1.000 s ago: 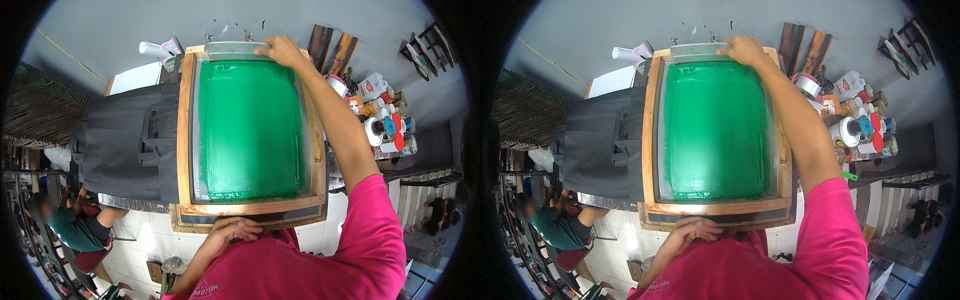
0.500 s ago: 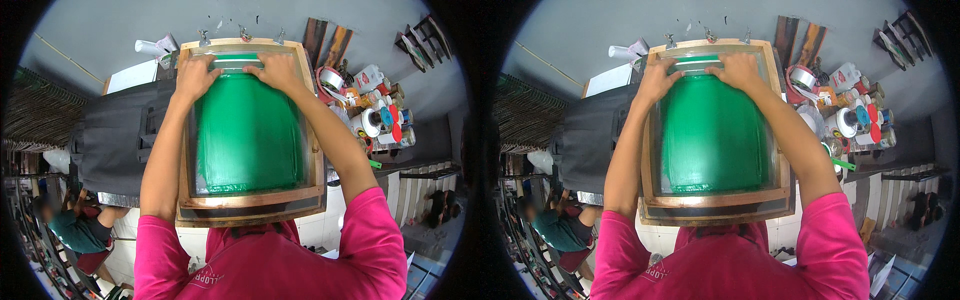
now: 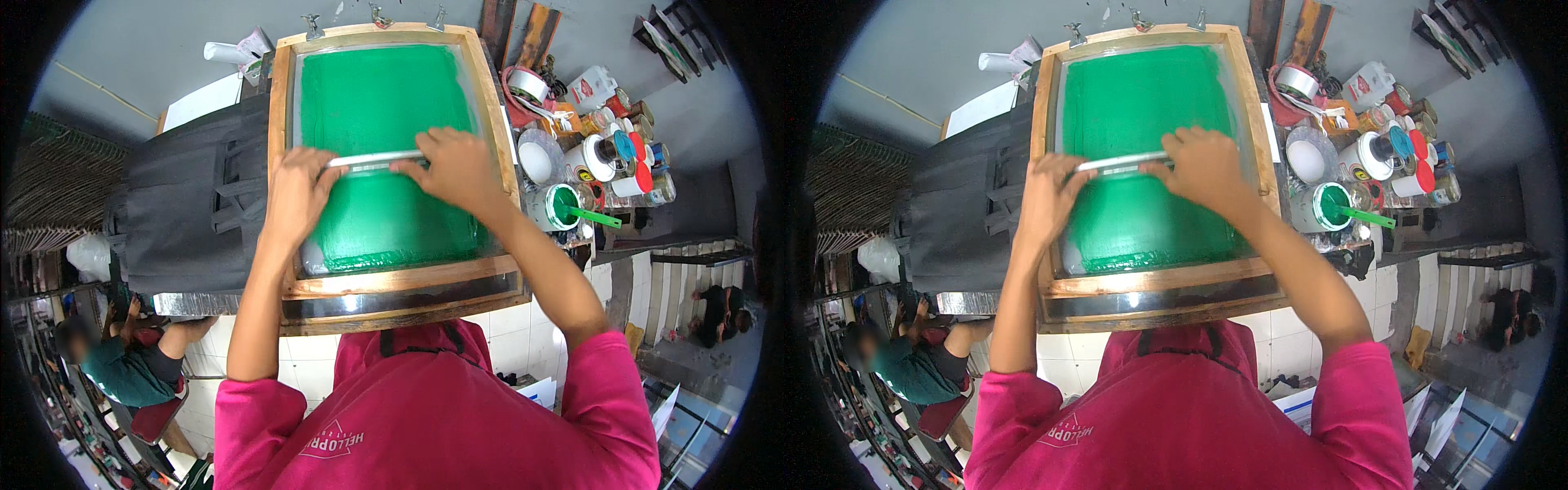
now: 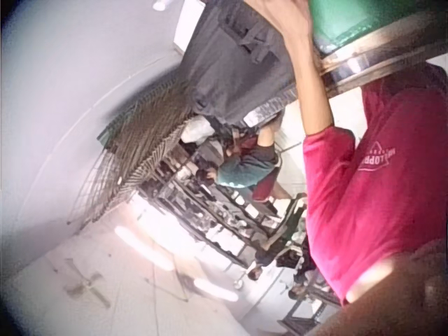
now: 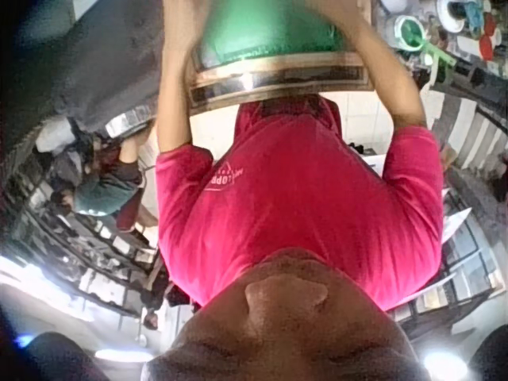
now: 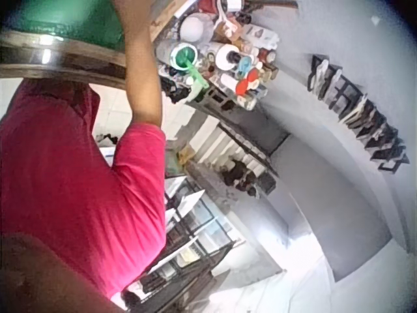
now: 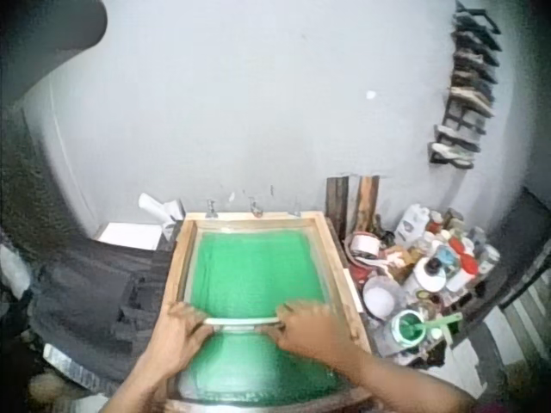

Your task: The person performs screen printing on a black t-shirt using a wooden frame and a squeegee. They repeatedly apply green ink to the screen, pull the squeegee across to transfer the design onto the fabric, and lift the frame to reveal the printed logo. The process is repeated multiple times on the same garment.

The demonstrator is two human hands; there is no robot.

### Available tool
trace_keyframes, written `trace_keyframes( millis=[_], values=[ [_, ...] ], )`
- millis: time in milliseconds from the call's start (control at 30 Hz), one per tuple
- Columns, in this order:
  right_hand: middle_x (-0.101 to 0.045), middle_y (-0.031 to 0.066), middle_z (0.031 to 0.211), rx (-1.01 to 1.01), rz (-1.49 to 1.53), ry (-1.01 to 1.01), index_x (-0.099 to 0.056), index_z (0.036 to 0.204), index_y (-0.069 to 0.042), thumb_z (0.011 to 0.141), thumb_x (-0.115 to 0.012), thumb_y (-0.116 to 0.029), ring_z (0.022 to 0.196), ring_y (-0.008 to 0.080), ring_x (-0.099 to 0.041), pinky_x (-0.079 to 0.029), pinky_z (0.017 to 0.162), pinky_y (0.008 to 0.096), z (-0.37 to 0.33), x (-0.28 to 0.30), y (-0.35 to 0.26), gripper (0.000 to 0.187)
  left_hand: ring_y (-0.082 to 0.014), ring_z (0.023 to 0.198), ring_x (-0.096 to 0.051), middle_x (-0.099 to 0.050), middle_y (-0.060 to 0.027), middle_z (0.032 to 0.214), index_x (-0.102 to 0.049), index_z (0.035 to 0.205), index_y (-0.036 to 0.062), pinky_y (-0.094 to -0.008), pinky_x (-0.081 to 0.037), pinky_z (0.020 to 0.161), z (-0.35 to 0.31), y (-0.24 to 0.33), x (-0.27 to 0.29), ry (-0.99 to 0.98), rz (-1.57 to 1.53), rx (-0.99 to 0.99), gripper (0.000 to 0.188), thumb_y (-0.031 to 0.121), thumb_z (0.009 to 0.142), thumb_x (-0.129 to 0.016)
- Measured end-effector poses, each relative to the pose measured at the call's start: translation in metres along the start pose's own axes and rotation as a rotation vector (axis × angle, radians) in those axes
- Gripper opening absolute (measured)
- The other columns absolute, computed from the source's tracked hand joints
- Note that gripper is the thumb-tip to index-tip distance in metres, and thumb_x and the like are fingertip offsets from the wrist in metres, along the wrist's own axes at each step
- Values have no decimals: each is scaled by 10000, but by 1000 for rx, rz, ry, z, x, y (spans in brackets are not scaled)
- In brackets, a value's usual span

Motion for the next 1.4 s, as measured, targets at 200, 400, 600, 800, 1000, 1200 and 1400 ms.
trace_keyframes(
  millis=[200,400,600,800,1000,1200,1400],
  values=[
    [-588,75,769,15,54,24,-637,796,-73,780,-764,-530,730,281,-624,-484,602,416,-80,18,-50,475,-308,948,-647,-715,-133,945,-745,973,19,-421,-418,963,-91,35,9,-57,-1,-18,158,144,878,-735],
    [-608,61,895,34,-21,-34,-635,886,-89,730,-751,-330,849,250,-612,-484,709,396,-124,26,-70,310,-259,1128,-633,-733,-66,994,-749,1015,50,-445,-404,1018,-138,46,2,82,37,-101,220,176,838,-784],
    [-661,69,1000,80,48,10,-692,1002,-82,706,-724,-185,936,264,-639,-504,798,404,-135,31,-72,315,-360,1543,-258,-409,-186,1599,-325,1581,94,-611,-84,1235,-191,-8,-12,171,284,10,1130,495,690,-893],
    [-691,80,1063,117,91,268,-729,1070,-87,688,-734,-141,926,279,-664,-529,807,420,-96,117,-70,386,-404,1521,-270,-371,-217,1603,-175,1605,79,-618,-97,1240,-169,19,53,470,434,-100,1332,669,631,-866],
    [-696,108,899,101,-163,467,-737,959,-95,817,-741,-231,792,298,-682,-516,670,409,29,219,-49,197,-380,1479,-355,-357,-278,1579,-285,1538,-20,-519,-262,1223,-67,-6,61,543,-178,96,1051,577,822,-771],
    [-747,222,875,-287,0,167,-765,1039,16,927,-689,-285,793,350,-717,-557,786,430,130,289,-63,330,-388,1415,-427,-590,-271,1378,-548,1370,-69,-540,-226,1179,-57,-120,27,-61,242,584,835,468,792,-821],
    [-741,270,985,-75,-8,369,-769,1064,28,887,-729,-290,894,385,-723,-538,879,443,164,308,-21,366,-307,961,-695,-737,-220,1031,-730,1075,-24,-428,-474,948,-45,-150,64,51,-126,644,478,368,816,-821]
  ],
)
Point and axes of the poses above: each hand's wrist, its own z-axis towards the middle knuckle, its own x-axis out of the back of the hand, y = z × x, the point moved 3 cm from there along z, towards the middle knuckle
